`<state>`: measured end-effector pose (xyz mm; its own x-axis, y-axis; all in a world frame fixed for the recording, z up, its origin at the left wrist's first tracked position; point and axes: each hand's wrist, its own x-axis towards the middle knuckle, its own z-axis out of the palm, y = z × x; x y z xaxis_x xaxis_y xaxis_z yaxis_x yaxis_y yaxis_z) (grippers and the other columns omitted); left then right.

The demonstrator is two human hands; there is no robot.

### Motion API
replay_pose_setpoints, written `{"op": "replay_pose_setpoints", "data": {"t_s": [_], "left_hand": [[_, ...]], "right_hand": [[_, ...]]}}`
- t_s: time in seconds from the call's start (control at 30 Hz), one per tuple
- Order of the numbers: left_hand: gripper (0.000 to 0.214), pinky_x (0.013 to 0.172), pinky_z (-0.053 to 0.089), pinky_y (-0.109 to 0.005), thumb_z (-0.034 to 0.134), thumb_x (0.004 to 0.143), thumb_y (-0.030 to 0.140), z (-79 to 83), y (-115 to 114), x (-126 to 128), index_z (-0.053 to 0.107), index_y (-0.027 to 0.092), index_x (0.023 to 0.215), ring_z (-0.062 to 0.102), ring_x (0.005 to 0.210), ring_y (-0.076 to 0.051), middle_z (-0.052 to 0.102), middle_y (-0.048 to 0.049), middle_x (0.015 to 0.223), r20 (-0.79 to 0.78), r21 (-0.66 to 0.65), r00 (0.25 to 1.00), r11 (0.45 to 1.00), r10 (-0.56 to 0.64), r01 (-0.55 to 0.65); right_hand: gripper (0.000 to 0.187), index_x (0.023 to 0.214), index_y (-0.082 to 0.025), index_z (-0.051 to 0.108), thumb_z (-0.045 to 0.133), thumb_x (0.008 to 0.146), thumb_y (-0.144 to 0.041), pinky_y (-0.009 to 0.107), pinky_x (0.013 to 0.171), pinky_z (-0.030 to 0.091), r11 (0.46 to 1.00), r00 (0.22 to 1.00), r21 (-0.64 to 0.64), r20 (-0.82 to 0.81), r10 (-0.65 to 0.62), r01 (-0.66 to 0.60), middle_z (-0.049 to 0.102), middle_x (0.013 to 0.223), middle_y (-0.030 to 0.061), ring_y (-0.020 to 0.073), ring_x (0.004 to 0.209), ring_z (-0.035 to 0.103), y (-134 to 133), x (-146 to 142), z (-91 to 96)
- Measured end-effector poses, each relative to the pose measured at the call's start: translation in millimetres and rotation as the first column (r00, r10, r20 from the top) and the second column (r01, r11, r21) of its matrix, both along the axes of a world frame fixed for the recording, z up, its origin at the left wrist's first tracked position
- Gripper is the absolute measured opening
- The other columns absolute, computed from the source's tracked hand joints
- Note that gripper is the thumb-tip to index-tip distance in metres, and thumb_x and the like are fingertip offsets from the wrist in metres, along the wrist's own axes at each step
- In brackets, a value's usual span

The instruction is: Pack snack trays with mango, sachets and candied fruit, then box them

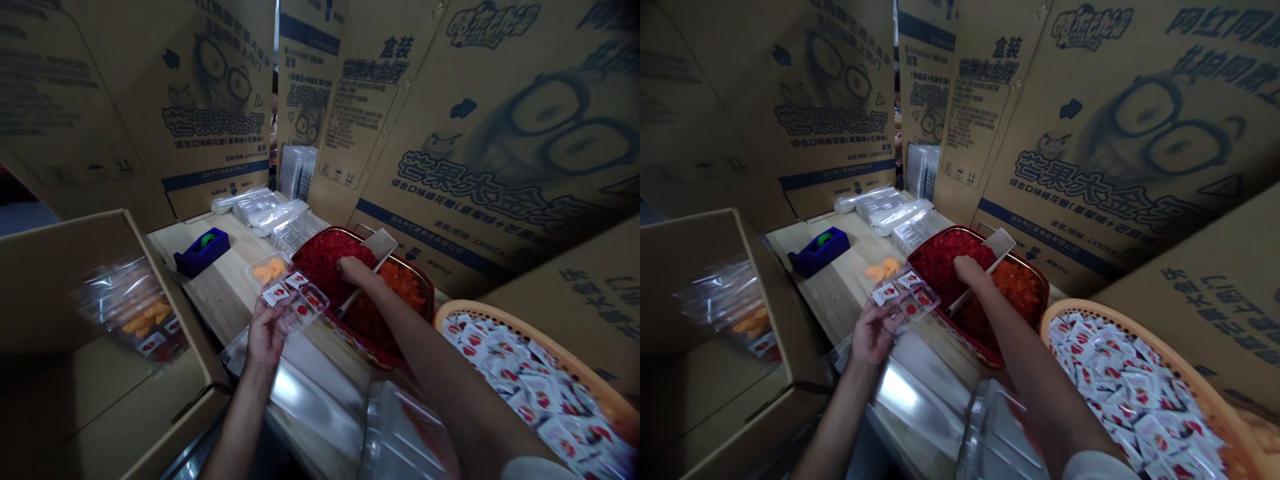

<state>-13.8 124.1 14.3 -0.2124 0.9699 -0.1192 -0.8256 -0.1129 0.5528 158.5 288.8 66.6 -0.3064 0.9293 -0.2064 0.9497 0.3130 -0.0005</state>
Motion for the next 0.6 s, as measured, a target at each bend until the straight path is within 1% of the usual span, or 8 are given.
{"op": "replay_pose_setpoints", "data": {"t_s": [0.13,0.2,0.23,0.27,0.33,0.4,0.5,0.6], "left_hand": [[0.061,0.071,0.052,-0.034,0.058,0.062,0.005,-0.7,2,-1,0.046,0.028,0.117,0.055,0.107,-0.028,0.053,-0.0072,0.124,0.011,0.001,1.0,1.0,0.021,-0.021],[0.063,0.068,0.053,-0.033,0.057,0.061,0.003,-0.2,2,-1,0.046,0.029,0.117,0.057,0.104,-0.028,0.055,-0.0064,0.122,0.022,0.0,0.999,1.0,0.024,-0.024],[0.063,0.067,0.052,-0.033,0.056,0.061,0.002,0.4,3,-1,0.046,0.029,0.117,0.058,0.102,-0.028,0.056,-0.0061,0.12,0.027,-0.002,0.999,1.0,0.022,-0.022],[0.063,0.067,0.052,-0.033,0.055,0.061,0.002,1.3,3,0,0.046,0.029,0.117,0.058,0.101,-0.027,0.056,-0.0059,0.119,0.031,-0.006,0.999,1.0,0.021,-0.021],[0.062,0.067,0.052,-0.033,0.055,0.061,0.003,3.8,5,1,0.046,0.028,0.117,0.06,0.096,-0.025,0.058,-0.0053,0.115,0.032,-0.02,0.999,0.999,0.026,-0.025],[0.06,0.067,0.051,-0.031,0.055,0.062,0.004,6.6,7,2,0.048,0.028,0.116,0.061,0.09,-0.021,0.059,-0.0046,0.112,0.032,-0.047,0.999,0.998,0.035,-0.033],[0.057,0.068,0.05,-0.027,0.054,0.062,0.005,9.3,9,3,0.05,0.026,0.115,0.061,0.085,-0.017,0.06,-0.004,0.109,0.055,-0.069,0.998,0.997,0.043,-0.039],[0.055,0.07,0.049,-0.025,0.053,0.063,0.006,8.5,11,3,0.051,0.024,0.115,0.06,0.085,-0.015,0.061,-0.0041,0.108,0.072,-0.046,0.996,0.998,0.052,-0.049]], "right_hand": [[0.026,0.1,-0.015,0.06,0.056,0.075,-0.014,0.022,0.076,0.043,0.994,0.993,0.103,-0.114,-0.019,0.031,0.064,0.097,0.0083,0.0166,0.092,0.058,-7,2,13.0],[0.026,0.103,-0.015,0.058,0.055,0.077,-0.02,0.022,0.069,0.044,0.998,0.961,0.057,-0.275,0.019,-0.003,0.063,0.087,0.0041,0.0138,0.08,0.059,-21,-2,21.1],[0.027,0.102,-0.015,0.058,0.056,0.076,-0.022,0.022,0.064,0.045,0.998,0.916,-0.012,-0.398,0.045,-0.054,0.062,0.081,0.0019,0.0127,0.073,0.058,-31,-5,25.0],[0.026,0.1,-0.015,0.058,0.057,0.075,-0.023,0.021,0.06,0.044,0.988,0.844,-0.085,-0.532,0.064,-0.128,0.061,0.076,0.0001,0.0117,0.066,0.056,-42,-9,28.5],[0.023,0.094,-0.015,0.061,0.058,0.071,-0.021,0.021,0.055,0.043,0.935,0.672,-0.183,-0.737,0.073,-0.303,0.058,0.073,-0.0012,0.0106,0.061,0.053,-65,-19,34.5],[0.021,0.089,-0.015,0.063,0.059,0.068,-0.017,0.02,0.057,0.042,0.882,0.592,-0.203,-0.8,0.102,-0.426,0.058,0.075,-0.0012,0.0105,0.063,0.052,-84,-28,38.4],[0.022,0.088,-0.015,0.065,0.055,0.069,-0.011,0.021,0.066,0.041,0.827,0.581,-0.209,-0.797,0.166,-0.522,0.061,0.077,-0.0006,0.0118,0.071,0.054,-100,-40,39.3],[0.026,0.091,-0.015,0.065,0.051,0.07,-0.007,0.022,0.069,0.041,0.812,0.577,-0.205,-0.795,0.186,-0.546,0.062,0.079,-0.0007,0.012,0.074,0.054,-103,-45,35.6]]}}
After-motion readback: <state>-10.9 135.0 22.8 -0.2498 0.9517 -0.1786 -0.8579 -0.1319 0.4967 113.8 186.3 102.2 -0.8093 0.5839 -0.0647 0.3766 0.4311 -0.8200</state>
